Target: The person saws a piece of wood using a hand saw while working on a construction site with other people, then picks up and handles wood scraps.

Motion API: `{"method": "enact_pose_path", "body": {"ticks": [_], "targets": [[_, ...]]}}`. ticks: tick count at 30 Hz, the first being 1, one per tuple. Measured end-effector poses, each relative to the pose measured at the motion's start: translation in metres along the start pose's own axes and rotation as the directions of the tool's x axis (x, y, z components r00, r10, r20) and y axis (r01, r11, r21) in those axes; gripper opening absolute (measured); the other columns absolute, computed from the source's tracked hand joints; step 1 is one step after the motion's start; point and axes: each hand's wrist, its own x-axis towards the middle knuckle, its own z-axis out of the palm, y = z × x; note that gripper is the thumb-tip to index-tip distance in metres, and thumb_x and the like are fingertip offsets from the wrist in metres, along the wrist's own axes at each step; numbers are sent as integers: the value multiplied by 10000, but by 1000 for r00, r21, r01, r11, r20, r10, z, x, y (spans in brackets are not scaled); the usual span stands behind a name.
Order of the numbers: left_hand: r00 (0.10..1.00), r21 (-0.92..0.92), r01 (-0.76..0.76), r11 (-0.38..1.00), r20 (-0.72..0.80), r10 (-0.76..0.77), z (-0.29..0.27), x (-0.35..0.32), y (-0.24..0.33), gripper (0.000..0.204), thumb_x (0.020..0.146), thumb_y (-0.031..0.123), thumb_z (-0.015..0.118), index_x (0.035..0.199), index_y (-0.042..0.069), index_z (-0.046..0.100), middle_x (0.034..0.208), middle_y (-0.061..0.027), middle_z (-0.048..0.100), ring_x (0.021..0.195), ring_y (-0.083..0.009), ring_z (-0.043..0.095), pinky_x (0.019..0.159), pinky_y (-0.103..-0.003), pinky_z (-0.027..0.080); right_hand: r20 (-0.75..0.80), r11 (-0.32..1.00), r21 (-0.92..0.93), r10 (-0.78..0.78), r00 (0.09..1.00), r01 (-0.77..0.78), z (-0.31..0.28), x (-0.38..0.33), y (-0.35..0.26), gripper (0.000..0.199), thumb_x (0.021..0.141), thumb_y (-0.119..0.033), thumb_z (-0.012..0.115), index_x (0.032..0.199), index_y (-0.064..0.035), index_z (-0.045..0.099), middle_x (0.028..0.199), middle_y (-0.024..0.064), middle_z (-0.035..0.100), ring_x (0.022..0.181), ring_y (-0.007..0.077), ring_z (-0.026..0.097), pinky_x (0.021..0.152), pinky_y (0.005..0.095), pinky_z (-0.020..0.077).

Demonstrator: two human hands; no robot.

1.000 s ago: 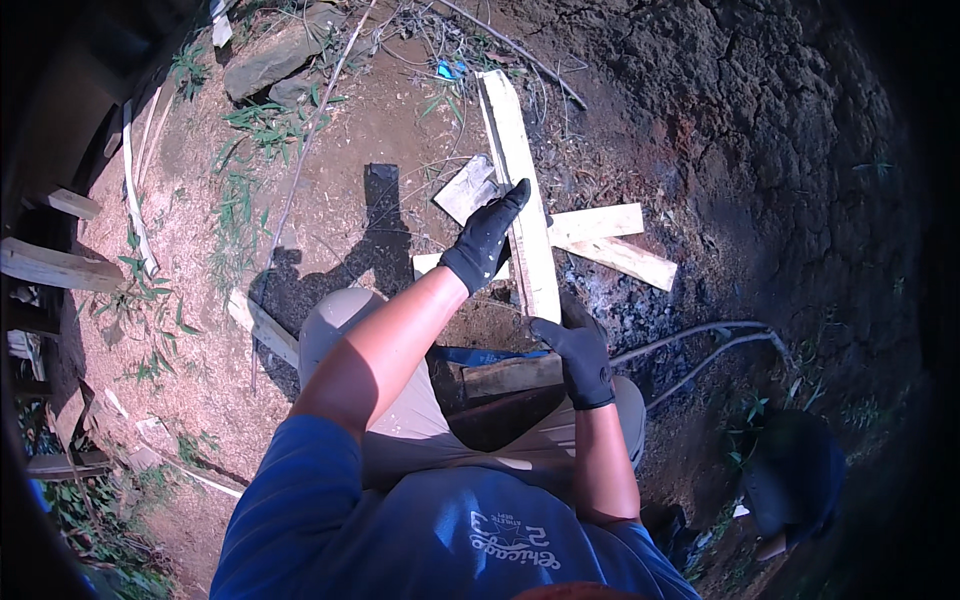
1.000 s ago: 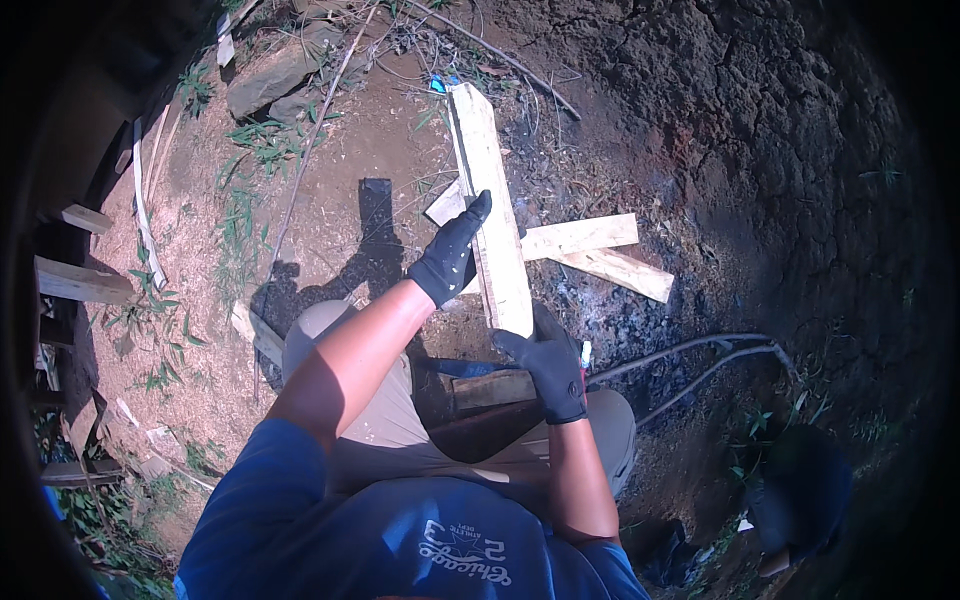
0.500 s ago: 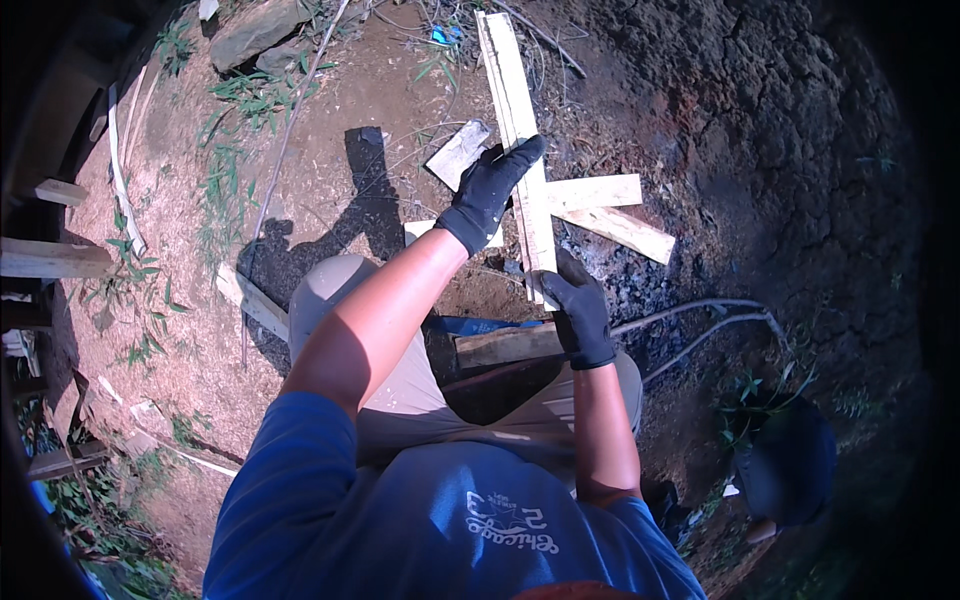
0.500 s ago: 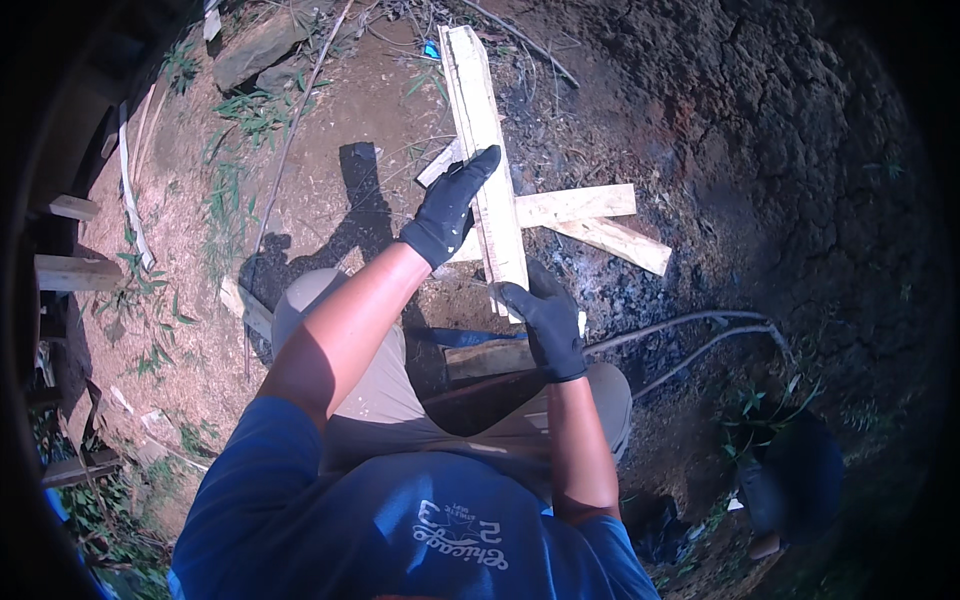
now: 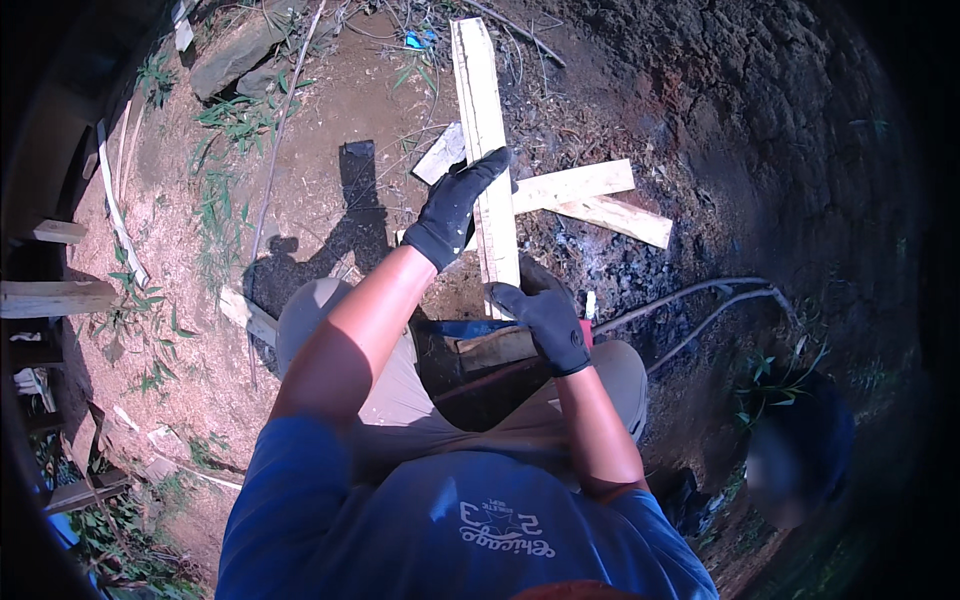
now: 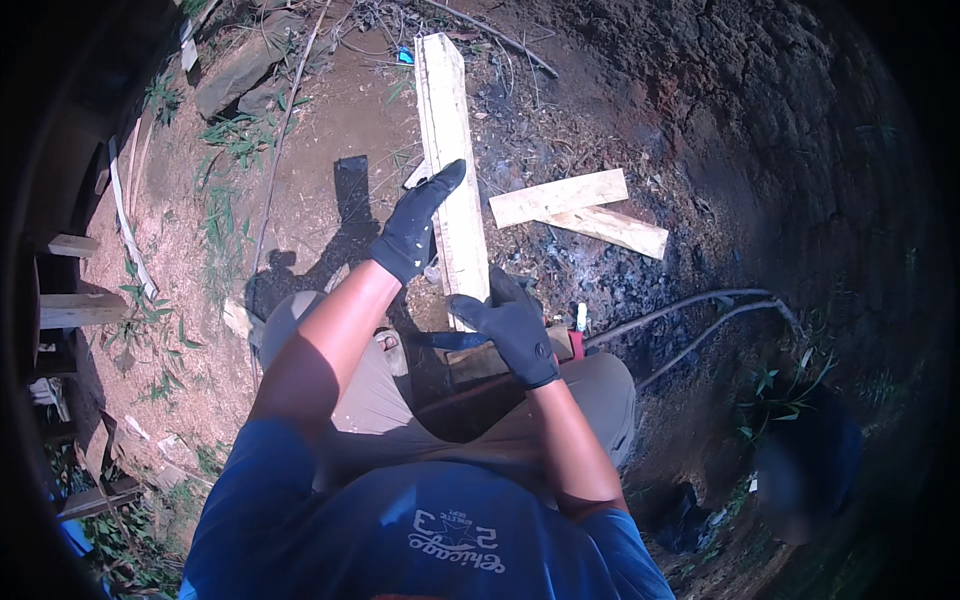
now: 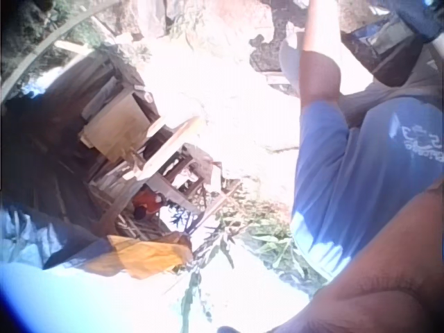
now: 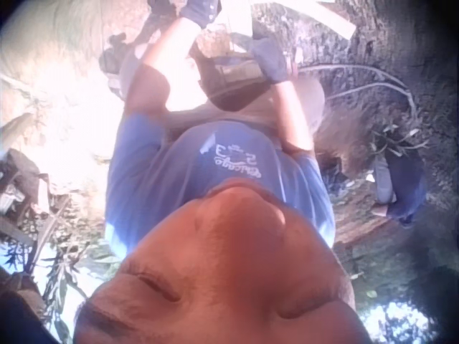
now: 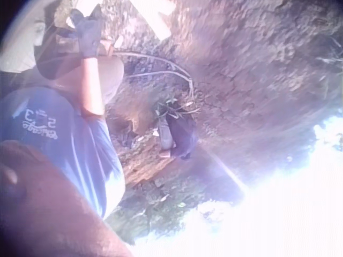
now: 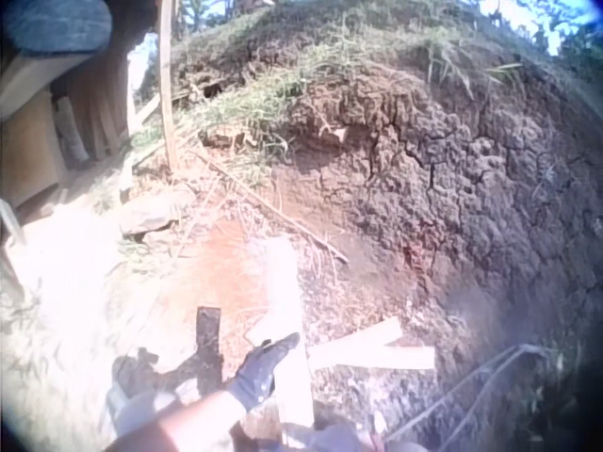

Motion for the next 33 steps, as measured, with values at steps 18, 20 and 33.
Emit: {"method": "enact_pose_path", "body": {"ticks": [18,20,33], "targets": [[915,-64,-185,981,-376,148,-39,-76,47,491,971,306,709,1406,91,633,1191,-50,685,1096,-189,658,983,-367,509,-366,265,-866,243,898,-424,-239,101,121,1012,848,-664,701,1581,-45,377,1434,237,605,1274,406,618,1055,467,506],[854,77,-254,964,-450,260,-82,-80,47,492,990,286,665,1435,85,610,1205,-53,686,1128,-206,652,1014,-376,489,-438,122,-873,232,869,-473,-250,122,122,1037,854,-607,712,1627,-80,265,1377,246,639,1278,399,619,1053,481,508],[724,-10,-184,983,-677,128,-95,-119,78,582,963,455,693,1379,68,569,1115,-149,681,1006,-268,683,917,-420,566,-443,-455,-830,185,878,-323,-331,211,167,710,1018,-259,425,1672,-136,178,1724,163,201,1585,368,210,1241,603,207]]}}
